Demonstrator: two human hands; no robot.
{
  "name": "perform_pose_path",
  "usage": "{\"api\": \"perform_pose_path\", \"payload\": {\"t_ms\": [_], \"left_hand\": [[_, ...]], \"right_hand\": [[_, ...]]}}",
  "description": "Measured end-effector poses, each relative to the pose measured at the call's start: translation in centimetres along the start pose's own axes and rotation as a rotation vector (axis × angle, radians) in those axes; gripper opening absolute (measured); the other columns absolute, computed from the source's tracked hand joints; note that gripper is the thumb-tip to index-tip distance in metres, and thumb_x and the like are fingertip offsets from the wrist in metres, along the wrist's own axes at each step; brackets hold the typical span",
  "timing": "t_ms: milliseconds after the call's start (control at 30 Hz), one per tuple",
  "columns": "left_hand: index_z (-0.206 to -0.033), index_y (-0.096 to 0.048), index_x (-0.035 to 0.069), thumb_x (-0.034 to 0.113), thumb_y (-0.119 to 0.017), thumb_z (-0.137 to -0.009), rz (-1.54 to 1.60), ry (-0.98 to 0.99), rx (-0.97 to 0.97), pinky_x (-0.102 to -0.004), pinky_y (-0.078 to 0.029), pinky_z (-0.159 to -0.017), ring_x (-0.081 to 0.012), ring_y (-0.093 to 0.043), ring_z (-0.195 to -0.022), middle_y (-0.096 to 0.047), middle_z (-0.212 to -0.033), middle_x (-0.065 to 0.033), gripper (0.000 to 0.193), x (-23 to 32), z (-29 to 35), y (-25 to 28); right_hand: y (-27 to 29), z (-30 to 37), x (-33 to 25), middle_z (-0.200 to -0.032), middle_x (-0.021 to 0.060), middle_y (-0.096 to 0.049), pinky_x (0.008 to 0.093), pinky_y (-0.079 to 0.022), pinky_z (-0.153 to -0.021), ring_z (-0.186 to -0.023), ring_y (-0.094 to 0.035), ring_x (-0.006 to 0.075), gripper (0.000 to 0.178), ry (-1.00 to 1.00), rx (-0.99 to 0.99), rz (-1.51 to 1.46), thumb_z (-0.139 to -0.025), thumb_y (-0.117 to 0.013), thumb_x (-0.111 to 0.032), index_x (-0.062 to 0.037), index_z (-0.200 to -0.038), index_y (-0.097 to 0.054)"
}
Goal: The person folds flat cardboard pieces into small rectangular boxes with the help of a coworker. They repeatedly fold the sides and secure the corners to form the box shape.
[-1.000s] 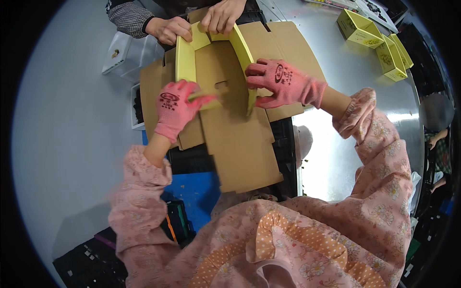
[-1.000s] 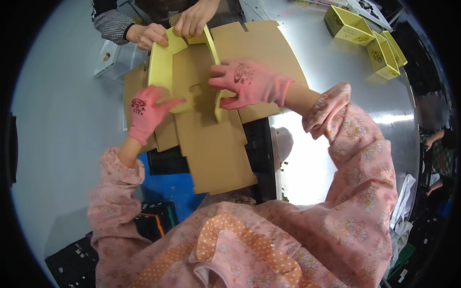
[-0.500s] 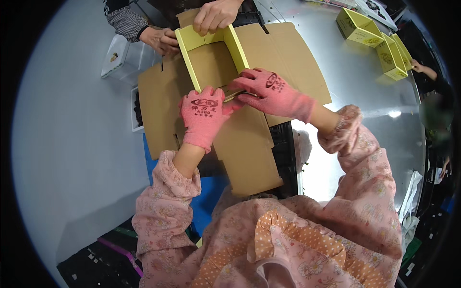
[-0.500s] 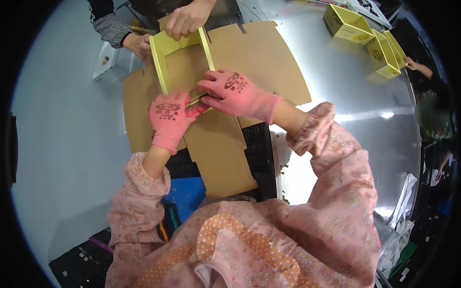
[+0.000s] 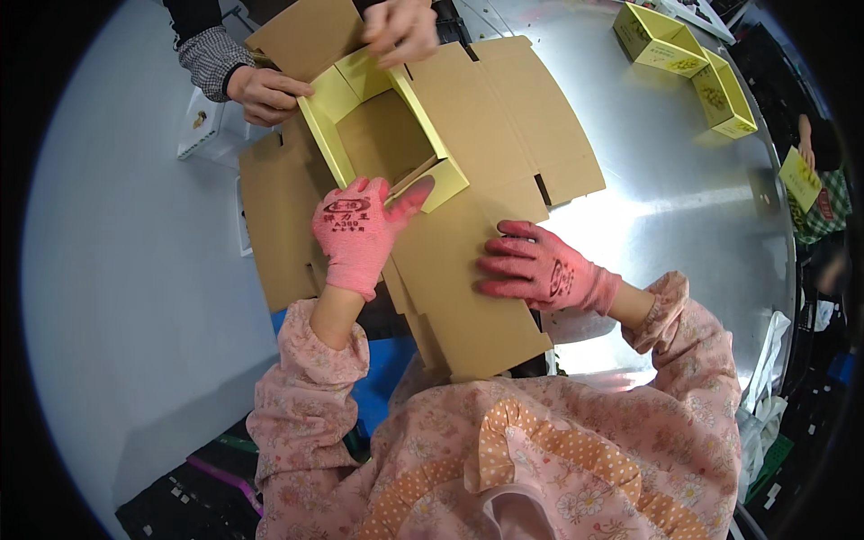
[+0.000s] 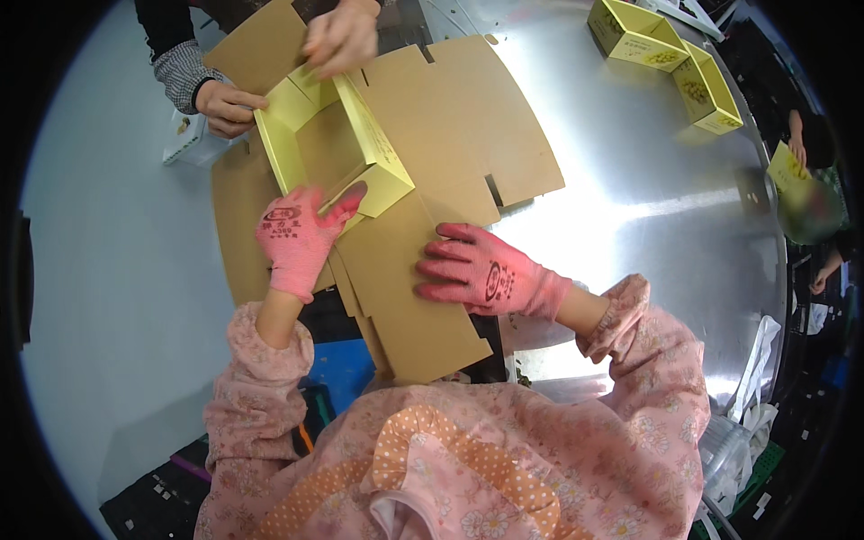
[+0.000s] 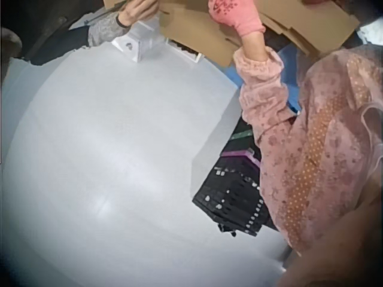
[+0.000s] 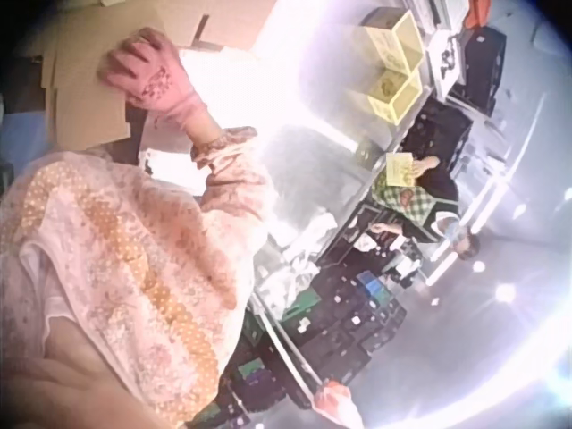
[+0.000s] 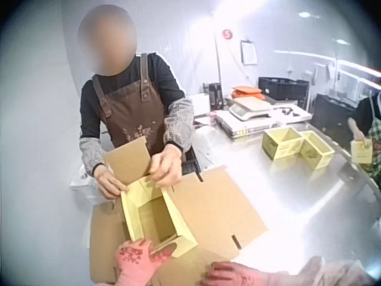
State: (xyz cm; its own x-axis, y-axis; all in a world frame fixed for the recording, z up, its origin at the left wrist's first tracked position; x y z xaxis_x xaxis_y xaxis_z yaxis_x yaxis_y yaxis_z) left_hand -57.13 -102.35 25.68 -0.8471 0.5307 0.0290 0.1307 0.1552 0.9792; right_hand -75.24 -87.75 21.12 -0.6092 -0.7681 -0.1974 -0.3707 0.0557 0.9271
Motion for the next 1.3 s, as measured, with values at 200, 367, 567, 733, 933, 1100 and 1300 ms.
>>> {"api": "perform_pose_path", "payload": {"t_ms": [200, 367, 567, 733, 933, 1100, 1300], "left_hand": [[-0.077, -0.060, 0.012, 0.048, -0.066, -0.079, 0.042, -0.105, 0.012, -0.0376, -0.050, -0.063, -0.0282, -0.062, -0.074, -0.062, -0.079, -0.0040, 0.037, 0.5, -0.2, -0.4], [-0.132, -0.044, 0.001, 0.034, -0.043, -0.101, 1.297, 0.233, -0.063, -0.0354, -0.036, -0.103, -0.0216, -0.047, -0.121, -0.051, -0.132, -0.0094, 0.045, -9.5, 1.7, -6.7], [-0.148, -0.028, 0.002, 0.023, -0.055, -0.097, 1.219, 0.352, 0.478, -0.0362, -0.033, -0.107, -0.0259, -0.041, -0.130, -0.038, -0.148, -0.0146, 0.061, -2.3, 3.4, -3.9], [-0.140, -0.046, 0.007, 0.010, -0.058, -0.091, 0.313, 0.192, 0.693, -0.0467, -0.028, -0.111, -0.0352, -0.041, -0.130, -0.039, -0.144, -0.0212, 0.051, 0.6, 1.8, -1.3], [-0.121, -0.058, 0.002, 0.038, -0.066, -0.084, 0.049, -0.153, 0.357, -0.0592, -0.017, -0.114, -0.0290, -0.046, -0.126, -0.057, -0.124, -0.0143, 0.053, -0.7, 0.9, 0.2], [-0.127, -0.051, -0.004, 0.055, -0.066, -0.078, -0.229, -0.249, -0.006, -0.0570, -0.017, -0.115, -0.0280, -0.042, -0.130, -0.052, -0.131, -0.0152, 0.079, -0.1, 0.3, 0.9], [-0.094, -0.062, 0.000, 0.041, -0.068, -0.078, -0.178, -0.388, -0.397, -0.0481, -0.024, -0.115, -0.0216, -0.063, -0.096, -0.067, -0.084, -0.0107, 0.045, 0.3, -0.2, -1.2]], "right_hand": [[4.4, -6.4, 5.3, -0.128, 0.0177, -0.053, 0.0512, -0.038, -0.104, -0.126, -0.045, 0.0354, 0.029, -0.191, 0.680, -0.151, -0.089, -0.057, -0.024, -0.0087, -0.112, -0.064], [-0.9, -9.0, 8.6, -0.123, 0.0216, -0.053, 0.0436, -0.041, -0.101, -0.119, -0.049, 0.0396, 0.030, -0.335, 0.857, -0.538, -0.088, -0.062, -0.013, -0.0031, -0.116, -0.062], [-1.7, -10.4, 7.6, -0.127, 0.0200, -0.052, 0.0435, -0.042, -0.100, -0.116, -0.052, 0.0375, 0.050, -0.647, 1.098, -0.839, -0.085, -0.066, -0.010, -0.0049, -0.133, -0.051], [0.9, -9.5, 8.4, -0.137, 0.0162, -0.047, 0.0476, -0.034, -0.107, -0.128, -0.045, 0.0340, 0.059, -0.379, 0.766, 0.132, -0.082, -0.072, -0.024, -0.0086, -0.135, -0.051], [3.8, -10.1, 8.6, -0.137, 0.0110, -0.049, 0.0493, -0.032, -0.111, -0.130, -0.044, 0.0293, 0.084, -0.015, 0.078, 0.102, -0.061, -0.082, -0.034, -0.0109, -0.135, -0.048], [4.1, -10.7, 9.0, -0.133, 0.0105, -0.052, 0.0464, -0.035, -0.111, -0.125, -0.049, 0.0283, 0.082, 0.049, 0.025, 0.126, -0.060, -0.082, -0.028, -0.0081, -0.132, -0.047], [2.2, -10.5, 9.9, -0.087, 0.0085, -0.063, 0.0439, -0.036, -0.109, -0.098, -0.060, 0.0286, 0.031, 0.131, -0.080, -0.009, -0.075, -0.070, -0.026, -0.0085, -0.097, -0.056]]}}
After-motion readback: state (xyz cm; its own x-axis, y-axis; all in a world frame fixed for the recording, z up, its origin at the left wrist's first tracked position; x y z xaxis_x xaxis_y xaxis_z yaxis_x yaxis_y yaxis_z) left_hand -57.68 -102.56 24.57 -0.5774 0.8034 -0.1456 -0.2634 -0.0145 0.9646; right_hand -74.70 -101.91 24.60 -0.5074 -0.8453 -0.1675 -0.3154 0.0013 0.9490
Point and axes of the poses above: each hand's wrist, its own z-axis away from the middle knuckle, its own y-axis out of the back of the hand, x = y × z, the point moved 4 cm from there along -z, towards the middle knuckle
